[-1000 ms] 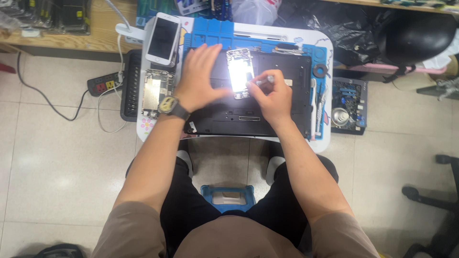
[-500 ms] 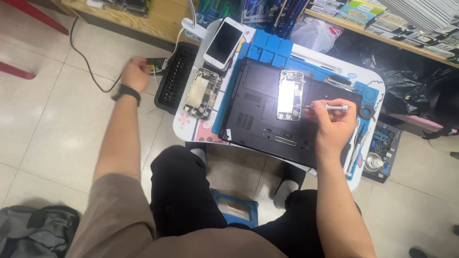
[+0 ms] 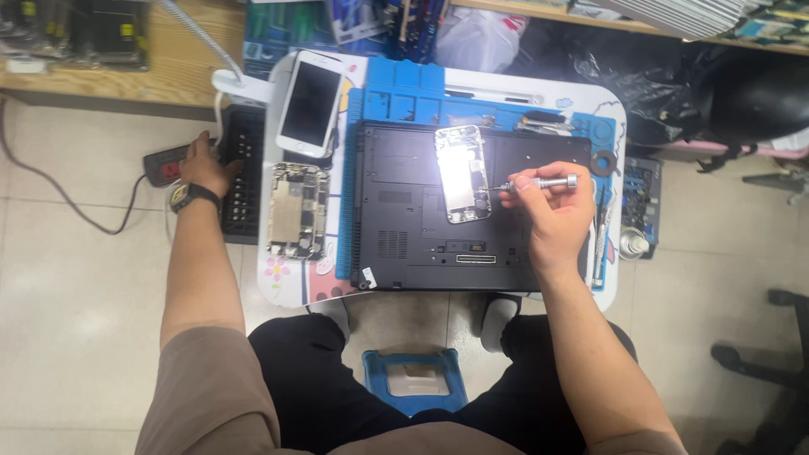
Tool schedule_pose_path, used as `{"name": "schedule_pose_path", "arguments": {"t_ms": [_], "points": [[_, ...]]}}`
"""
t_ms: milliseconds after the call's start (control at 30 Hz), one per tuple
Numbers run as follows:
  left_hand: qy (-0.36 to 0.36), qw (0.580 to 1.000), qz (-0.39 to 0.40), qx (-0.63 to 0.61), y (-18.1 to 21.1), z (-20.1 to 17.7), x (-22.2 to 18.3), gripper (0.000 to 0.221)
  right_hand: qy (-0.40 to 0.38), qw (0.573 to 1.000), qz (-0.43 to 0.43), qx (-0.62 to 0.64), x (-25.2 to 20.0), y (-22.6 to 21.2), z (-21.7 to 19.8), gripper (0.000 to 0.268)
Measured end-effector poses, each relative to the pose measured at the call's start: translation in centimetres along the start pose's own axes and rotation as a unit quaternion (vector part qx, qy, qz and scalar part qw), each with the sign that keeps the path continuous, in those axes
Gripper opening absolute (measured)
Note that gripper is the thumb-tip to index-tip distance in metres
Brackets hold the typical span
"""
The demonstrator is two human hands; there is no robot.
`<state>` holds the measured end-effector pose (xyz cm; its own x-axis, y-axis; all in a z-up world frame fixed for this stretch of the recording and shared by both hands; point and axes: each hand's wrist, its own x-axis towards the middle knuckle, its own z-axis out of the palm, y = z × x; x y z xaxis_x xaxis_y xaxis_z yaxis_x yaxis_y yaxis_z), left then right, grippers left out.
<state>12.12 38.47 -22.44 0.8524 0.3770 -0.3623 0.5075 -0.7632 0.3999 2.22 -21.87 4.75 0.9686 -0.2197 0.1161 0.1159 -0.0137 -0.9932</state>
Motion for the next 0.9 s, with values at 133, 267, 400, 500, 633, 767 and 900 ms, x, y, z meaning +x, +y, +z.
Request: {"name": "schedule_pose_path", "arguments": {"t_ms": [133,267,400,500,633,767,900], "points": [[-0.024,0.999,-0.007,0.036,0.7,1.1,-1.0,0.073,0.007,1.000,0.002,0.006,-0.2,0.0,-0.4,0.032],[0.023,0.999,-0.017,0.024,-2.2,2.2,-0.8,0.042,-0.014,1.000,0.003,0.009,-0.5,0.2,-0.2,0.034],[0.094,0.994,-0.048,0.029,-6.2,1.5,-1.0,0.025,-0.032,0.999,-0.001,0.009,-0.9,-0.4,0.2,0.037],[0.099,0.995,-0.008,0.023,-5.3,-0.5,-5.7,0.030,-0.043,0.999,-0.006,-0.004,-0.9,-0.7,0.1,0.034],[0.090,0.994,-0.009,0.064,-7.4,1.1,-8.3,0.035,-0.037,0.999,-0.017,0.003,-0.8,-1.2,0.1,0.033],[0.047,0.995,-0.026,0.087,-6.8,1.1,-12.2,0.039,-0.040,0.999,-0.018,0.009,-1.0,-1.7,-0.1,0.033],[0.056,0.984,0.082,0.148,-9.1,2.0,-13.4,0.033,-0.047,0.999,-0.011,0.015,-0.9,-1.1,-0.3,0.034]]}}
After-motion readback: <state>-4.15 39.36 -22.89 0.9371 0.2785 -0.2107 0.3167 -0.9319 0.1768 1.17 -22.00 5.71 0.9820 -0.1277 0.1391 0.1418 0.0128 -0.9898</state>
